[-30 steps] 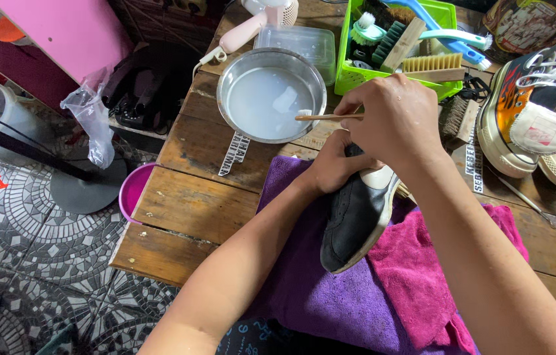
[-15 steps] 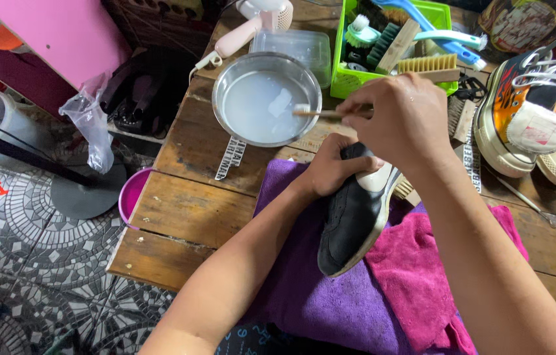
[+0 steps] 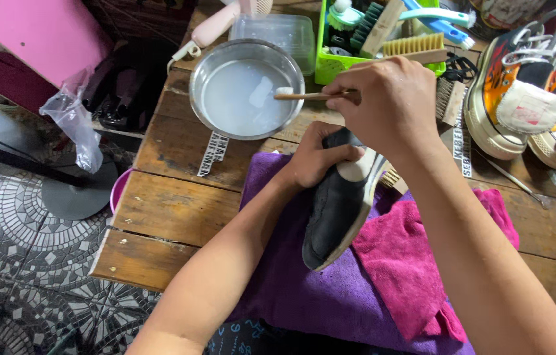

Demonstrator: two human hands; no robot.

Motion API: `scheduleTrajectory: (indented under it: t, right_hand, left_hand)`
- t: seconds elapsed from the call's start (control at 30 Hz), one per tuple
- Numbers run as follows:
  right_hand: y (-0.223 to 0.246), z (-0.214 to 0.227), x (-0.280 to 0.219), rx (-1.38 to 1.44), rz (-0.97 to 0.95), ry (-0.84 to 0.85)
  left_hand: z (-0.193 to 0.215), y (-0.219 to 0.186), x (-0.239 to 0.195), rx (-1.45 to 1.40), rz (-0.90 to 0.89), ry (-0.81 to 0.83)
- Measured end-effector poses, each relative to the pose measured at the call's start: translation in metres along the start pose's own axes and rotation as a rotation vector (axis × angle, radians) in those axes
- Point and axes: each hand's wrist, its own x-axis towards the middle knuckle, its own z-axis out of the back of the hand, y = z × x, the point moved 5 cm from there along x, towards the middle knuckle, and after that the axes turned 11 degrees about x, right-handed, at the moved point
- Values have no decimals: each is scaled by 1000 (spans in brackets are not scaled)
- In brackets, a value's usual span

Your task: The person scrubs a black and white sneaker with a small brush, repeatedly dipping the brush into a metal bowl of water. They clean the upper, side, and sole of the shoe while holding it on a purple towel.

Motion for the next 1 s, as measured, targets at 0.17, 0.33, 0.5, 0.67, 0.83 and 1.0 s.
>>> scheduleTrajectory:
  t: [0.17, 0.33, 0.5, 0.67, 0.83, 1.0]
  right_hand:
    - [-20, 8, 0, 123, -129, 129]
    - [-62, 35, -28, 873, -398, 58]
    - [-106, 50, -100, 1253, -476, 18]
    - [-149, 55, -180, 1374, -399, 82]
    - [-126, 66, -186, 1136, -373, 491]
    - [-128, 26, -214, 523, -927, 948]
  left_hand:
    - [1, 2, 1, 34, -1, 37]
    - [2, -12, -1, -43, -24, 16]
    - [2, -23, -4, -115, 41, 15]
    - [3, -31, -9, -130, 100, 36]
    - [-1, -54, -14, -103, 93, 23]
    - [-9, -52, -16, -99, 109, 68]
